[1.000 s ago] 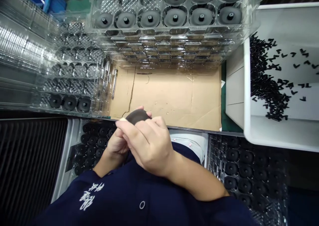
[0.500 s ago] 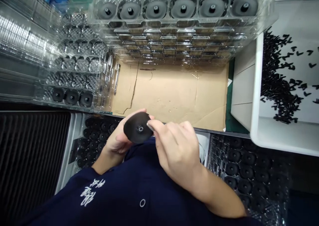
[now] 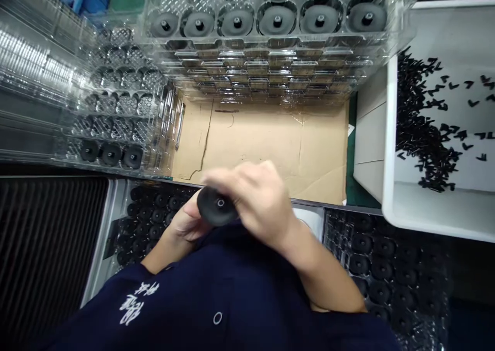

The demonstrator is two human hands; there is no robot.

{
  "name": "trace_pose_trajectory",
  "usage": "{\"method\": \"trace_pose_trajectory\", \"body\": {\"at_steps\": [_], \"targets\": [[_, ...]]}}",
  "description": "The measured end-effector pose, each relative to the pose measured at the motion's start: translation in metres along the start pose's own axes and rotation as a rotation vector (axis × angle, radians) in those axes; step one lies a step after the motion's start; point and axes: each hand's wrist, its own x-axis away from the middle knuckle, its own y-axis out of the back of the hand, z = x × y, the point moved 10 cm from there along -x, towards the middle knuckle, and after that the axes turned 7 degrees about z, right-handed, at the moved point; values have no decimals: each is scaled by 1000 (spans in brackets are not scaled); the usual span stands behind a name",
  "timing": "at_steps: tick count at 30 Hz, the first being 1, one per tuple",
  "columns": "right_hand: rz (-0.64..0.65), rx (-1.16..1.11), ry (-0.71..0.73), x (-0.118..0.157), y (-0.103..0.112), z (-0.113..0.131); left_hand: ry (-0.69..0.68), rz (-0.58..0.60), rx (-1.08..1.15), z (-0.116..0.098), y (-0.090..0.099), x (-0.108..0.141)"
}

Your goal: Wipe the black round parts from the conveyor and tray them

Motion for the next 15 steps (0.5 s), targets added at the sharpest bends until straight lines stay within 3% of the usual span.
{"method": "trace_pose_trajectory", "body": {"at_steps": [3, 5, 8, 10, 12, 15], "targets": [[-43, -74, -373, 20, -1, -69, -92, 138, 135, -12, -15, 1], [-12, -169, -532, 43, -21, -101, -124, 214, 200, -18, -22, 3], [175, -362, -608, 73, -74, -118, -132, 221, 191, -19, -20, 4], [272, -449, -651, 86, -95, -119, -123, 205, 173, -17, -18, 3], [222, -448, -697, 88, -83, -116, -109, 203, 165, -16, -18, 3], [-65, -252, -612, 67, -17, -85, -107, 207, 150, -15, -20, 3]]}}
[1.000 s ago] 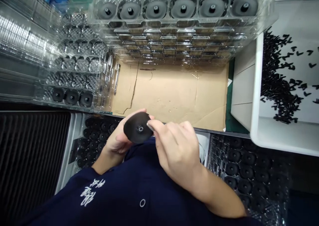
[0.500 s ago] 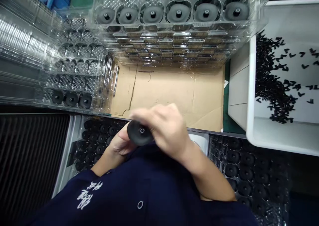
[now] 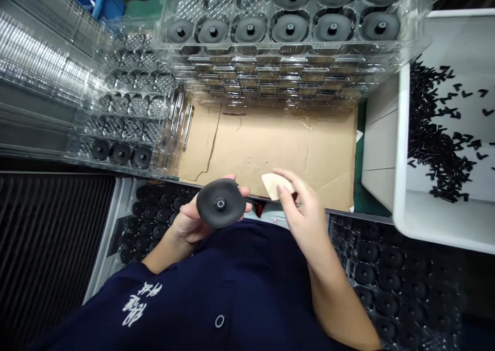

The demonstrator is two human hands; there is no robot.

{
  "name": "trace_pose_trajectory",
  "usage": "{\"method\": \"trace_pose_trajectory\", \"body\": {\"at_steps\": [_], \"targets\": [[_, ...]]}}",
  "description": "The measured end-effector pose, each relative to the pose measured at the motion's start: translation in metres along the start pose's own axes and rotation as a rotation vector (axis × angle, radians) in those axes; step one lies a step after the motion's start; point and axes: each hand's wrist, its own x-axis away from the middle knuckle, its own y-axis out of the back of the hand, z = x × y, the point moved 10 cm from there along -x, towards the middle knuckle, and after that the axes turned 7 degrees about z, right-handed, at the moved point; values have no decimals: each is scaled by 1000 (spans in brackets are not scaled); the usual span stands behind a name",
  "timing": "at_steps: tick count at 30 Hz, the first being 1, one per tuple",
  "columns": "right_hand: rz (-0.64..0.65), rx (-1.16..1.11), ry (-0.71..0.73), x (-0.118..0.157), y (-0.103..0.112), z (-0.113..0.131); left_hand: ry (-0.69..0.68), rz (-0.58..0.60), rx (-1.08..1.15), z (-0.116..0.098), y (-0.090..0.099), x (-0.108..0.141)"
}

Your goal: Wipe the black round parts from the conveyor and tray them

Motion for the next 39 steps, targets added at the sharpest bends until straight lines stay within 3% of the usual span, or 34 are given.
{"method": "trace_pose_trajectory", "body": {"at_steps": [2, 4, 6, 8, 11, 13, 15, 16, 18, 20, 22, 24, 25, 27, 29, 32, 34, 36, 39], "targets": [[-118, 132, 278, 6, 21, 60, -8, -28, -42, 1, 2, 0], [-112, 256, 604, 13, 16, 110, -22, -79, -102, 1, 9, 0], [-42, 311, 750, 8, 2, 120, -60, -113, -151, -2, 15, 1], [-24, 335, 628, -15, -5, 88, -118, -128, -162, -8, 22, 4], [-96, 363, 310, -44, -6, 4, -162, -159, -158, -16, 31, 10], [-65, 341, 184, -50, -18, -44, -153, -183, -157, -18, 34, 12], [20, 299, 119, -51, -32, -69, -131, -179, -144, -16, 31, 10], [44, 282, 100, -49, -35, -70, -120, -164, -129, -15, 28, 7], [-16, 249, 96, -42, -25, -46, -97, -125, -98, -11, 18, 2], [-170, 210, 175, -28, -2, 8, -84, -113, -89, -8, 12, -1], [-285, 198, 456, -3, 9, 81, -92, -146, -125, -8, 14, -2], [-188, 208, 715, 16, -5, 130, -138, -194, -179, -14, 21, 1], [-99, 208, 770, 19, -15, 136, -169, -213, -201, -19, 25, 3], [65, 180, 707, 8, -31, 114, -229, -244, -226, -30, 34, 8], [92, 145, 491, -19, -32, 55, -264, -255, -229, -38, 39, 12], [-101, 255, 152, -54, -13, -43, -246, -235, -199, -40, 37, 11], [-159, 450, 41, -65, -9, -79, -216, -176, -169, -34, 26, 6], [-199, 576, 25, -66, -8, -85, -197, -88, -163, -27, 13, 1], [-294, 544, 134, -49, -5, -54, -243, 12, -292, -25, 0, -2]]}}
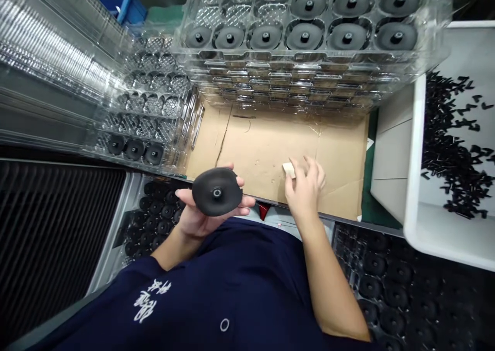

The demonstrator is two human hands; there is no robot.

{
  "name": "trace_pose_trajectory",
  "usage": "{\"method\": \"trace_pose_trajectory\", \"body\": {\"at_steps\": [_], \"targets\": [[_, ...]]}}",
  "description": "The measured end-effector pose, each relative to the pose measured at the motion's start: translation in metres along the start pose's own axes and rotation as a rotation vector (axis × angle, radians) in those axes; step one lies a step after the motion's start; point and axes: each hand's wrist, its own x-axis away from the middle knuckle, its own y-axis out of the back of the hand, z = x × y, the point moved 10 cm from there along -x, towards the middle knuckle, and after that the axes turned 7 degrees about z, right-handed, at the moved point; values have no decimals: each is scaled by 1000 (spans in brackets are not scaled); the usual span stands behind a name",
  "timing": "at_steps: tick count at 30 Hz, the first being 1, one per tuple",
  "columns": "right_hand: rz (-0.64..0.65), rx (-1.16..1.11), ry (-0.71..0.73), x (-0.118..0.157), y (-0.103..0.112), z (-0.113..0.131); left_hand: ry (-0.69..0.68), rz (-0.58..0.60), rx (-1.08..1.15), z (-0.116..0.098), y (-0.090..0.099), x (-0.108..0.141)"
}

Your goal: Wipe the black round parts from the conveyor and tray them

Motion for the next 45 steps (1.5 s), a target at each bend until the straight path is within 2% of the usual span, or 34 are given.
{"method": "trace_pose_trajectory", "body": {"at_steps": [1, 3, 6, 8, 10, 13, 17, 20, 22, 24, 26, 27, 29, 30, 32, 35, 38, 42, 45], "targets": [[-35, -55, 33, 4, 8, 12, -65, 11, -96, -5, 0, 0], [-65, -203, 89, 15, 19, 34, -296, 32, -383, -27, -1, 4], [-10, -391, 149, 31, 13, 57, -689, 71, -945, -53, -18, 19], [27, -441, 180, 42, 8, 65, -780, 72, -1213, -54, -25, 22], [5, -441, 253, 50, 14, 73, -757, 56, -1321, -53, -24, 21], [-70, -333, 458, 53, 40, 90, -632, 44, -1302, -49, -19, 18], [53, -220, 697, 37, 62, 114, -332, 52, -1059, -35, -4, 10], [81, -330, 730, 27, 73, 123, -109, 36, -765, -20, 9, 7], [59, -477, 680, 23, 71, 122, -17, -40, -637, -14, 20, 8], [89, -655, 583, 14, 56, 111, 11, -156, -629, -15, 33, 11], [139, -749, 358, -8, 28, 81, -9, -261, -695, -22, 43, 16], [161, -704, 216, -23, 13, 58, -29, -295, -729, -27, 46, 18], [184, -473, -31, -57, -8, 8, -86, -311, -817, -39, 48, 18], [194, -334, -93, -74, -13, -14, -122, -290, -888, -46, 46, 17], [185, -161, -123, -105, -14, -47, -210, -213, -1100, -65, 36, 8], [83, -82, -160, -127, -7, -84, -371, -98, -1504, -103, 16, -16], [-27, -44, -204, -123, -5, -103, -462, -51, -1720, -150, 7, -66], [-64, -23, -188, -117, -13, -108, -469, -89, -1734, -221, 8, -173], [-73, 8, -176, -119, -15, -108, -464, -133, -1675, -253, 10, -255]]}}
